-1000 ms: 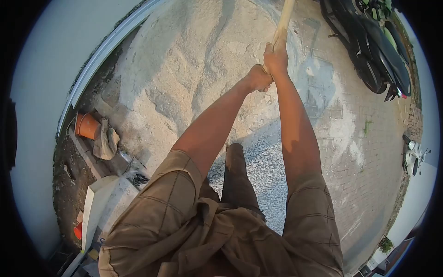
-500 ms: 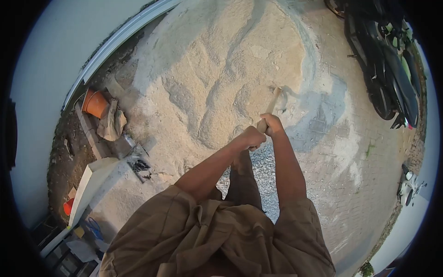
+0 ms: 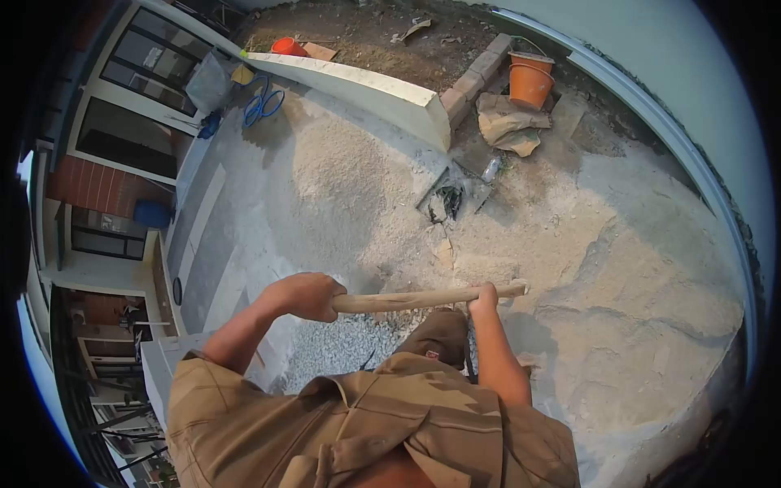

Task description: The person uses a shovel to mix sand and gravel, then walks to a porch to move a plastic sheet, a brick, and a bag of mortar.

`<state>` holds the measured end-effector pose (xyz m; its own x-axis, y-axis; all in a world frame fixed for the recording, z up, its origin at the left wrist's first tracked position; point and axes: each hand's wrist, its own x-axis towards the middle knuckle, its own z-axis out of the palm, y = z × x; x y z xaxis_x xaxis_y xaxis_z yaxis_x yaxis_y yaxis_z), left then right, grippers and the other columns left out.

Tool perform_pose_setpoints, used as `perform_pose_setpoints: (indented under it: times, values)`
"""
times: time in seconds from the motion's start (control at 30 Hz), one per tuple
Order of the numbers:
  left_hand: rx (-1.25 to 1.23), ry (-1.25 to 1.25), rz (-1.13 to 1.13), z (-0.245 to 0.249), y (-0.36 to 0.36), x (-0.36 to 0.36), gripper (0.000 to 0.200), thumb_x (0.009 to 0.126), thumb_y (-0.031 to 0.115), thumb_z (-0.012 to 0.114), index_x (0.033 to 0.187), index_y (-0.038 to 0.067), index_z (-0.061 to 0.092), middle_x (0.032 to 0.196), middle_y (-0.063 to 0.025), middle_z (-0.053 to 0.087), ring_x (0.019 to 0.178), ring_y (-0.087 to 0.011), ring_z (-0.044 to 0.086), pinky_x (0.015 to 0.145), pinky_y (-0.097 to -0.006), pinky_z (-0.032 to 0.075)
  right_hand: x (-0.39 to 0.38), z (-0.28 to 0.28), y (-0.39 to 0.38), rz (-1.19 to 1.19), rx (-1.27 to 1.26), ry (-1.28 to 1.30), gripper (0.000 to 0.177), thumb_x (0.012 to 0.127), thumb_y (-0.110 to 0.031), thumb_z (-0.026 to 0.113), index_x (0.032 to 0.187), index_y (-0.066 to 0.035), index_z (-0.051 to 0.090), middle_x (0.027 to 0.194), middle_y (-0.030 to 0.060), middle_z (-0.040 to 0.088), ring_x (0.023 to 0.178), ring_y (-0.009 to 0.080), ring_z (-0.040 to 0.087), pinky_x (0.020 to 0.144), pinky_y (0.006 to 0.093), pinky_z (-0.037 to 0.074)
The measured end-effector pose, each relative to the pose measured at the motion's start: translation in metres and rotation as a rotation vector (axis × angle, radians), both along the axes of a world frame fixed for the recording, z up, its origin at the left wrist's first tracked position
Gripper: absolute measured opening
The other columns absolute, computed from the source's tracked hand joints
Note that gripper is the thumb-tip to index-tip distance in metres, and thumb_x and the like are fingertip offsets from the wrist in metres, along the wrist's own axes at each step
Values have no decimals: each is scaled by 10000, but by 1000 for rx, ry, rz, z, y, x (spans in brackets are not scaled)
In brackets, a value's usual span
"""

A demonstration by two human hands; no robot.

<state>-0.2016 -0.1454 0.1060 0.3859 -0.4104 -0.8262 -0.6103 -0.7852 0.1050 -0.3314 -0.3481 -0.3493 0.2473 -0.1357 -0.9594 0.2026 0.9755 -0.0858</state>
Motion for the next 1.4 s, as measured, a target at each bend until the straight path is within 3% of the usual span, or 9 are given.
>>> perform_pose_setpoints:
  times: [0.17,0.3,0.47,0.67,0.9,1.03,1.17,1.3,1.4]
  values:
    - [150,-1049,166,170,122,81,267,648,-24,635,816,165,723,913,-44,618,945,-258,554,818,-373,434,201,206,167,216,387,-481,446,966,-199,465,1309,-19,244,1208,194,409,1081,368,502,911,519,462]
    - [301,-1280,204,161,200,150,236,679,13,637,827,182,712,933,-49,626,964,-296,567,804,-421,444,228,251,188,265,364,-511,462,952,-182,498,1311,-18,259,1255,210,387,1154,380,464,967,535,444]
    - [233,-495,200,-54,164,155,275,603,52,598,838,152,700,859,-102,679,880,-312,641,719,-410,522,119,133,53,252,72,-264,331,943,-152,496,1236,-51,383,1232,183,431,1161,357,470,982,562,413]
    - [-352,413,-264,-321,-92,-56,339,668,256,694,955,76,682,867,-194,671,841,-355,644,774,-414,505,-211,101,-220,-213,-557,353,374,787,-97,638,1104,0,463,979,124,515,852,262,560,750,396,467]
    - [-833,825,-582,-199,-434,-365,364,750,336,712,891,10,632,769,-187,644,738,-330,636,696,-409,481,-424,352,-331,-423,-1315,807,656,843,-9,588,1367,-13,194,923,149,513,679,201,579,560,332,524]
    - [-812,796,-663,-153,-549,-503,426,730,317,689,998,-10,639,926,-247,656,904,-365,640,814,-406,496,-500,305,-360,-390,-1355,1094,753,868,-71,567,1439,-64,77,962,174,518,677,206,572,560,338,516]
    - [-680,618,-695,-240,-555,-555,434,732,332,665,975,-28,649,971,-250,652,943,-370,632,837,-408,497,-539,197,-367,-358,-1143,1192,824,886,-129,522,1474,-120,-54,971,168,533,640,226,554,554,357,498]
    - [-347,518,-809,-373,-467,-505,473,753,359,645,1001,-43,643,955,-260,652,967,-364,632,839,-411,499,-479,72,-270,-347,-675,835,838,883,-134,519,1476,-156,-73,916,150,539,592,226,540,509,370,480]
    - [103,482,-664,-323,-418,-469,439,755,286,621,1048,-42,624,889,-232,669,881,-312,671,775,-395,525,-442,-12,-193,-358,-429,493,609,856,-115,539,1356,-43,200,836,154,542,575,250,554,464,394,468]
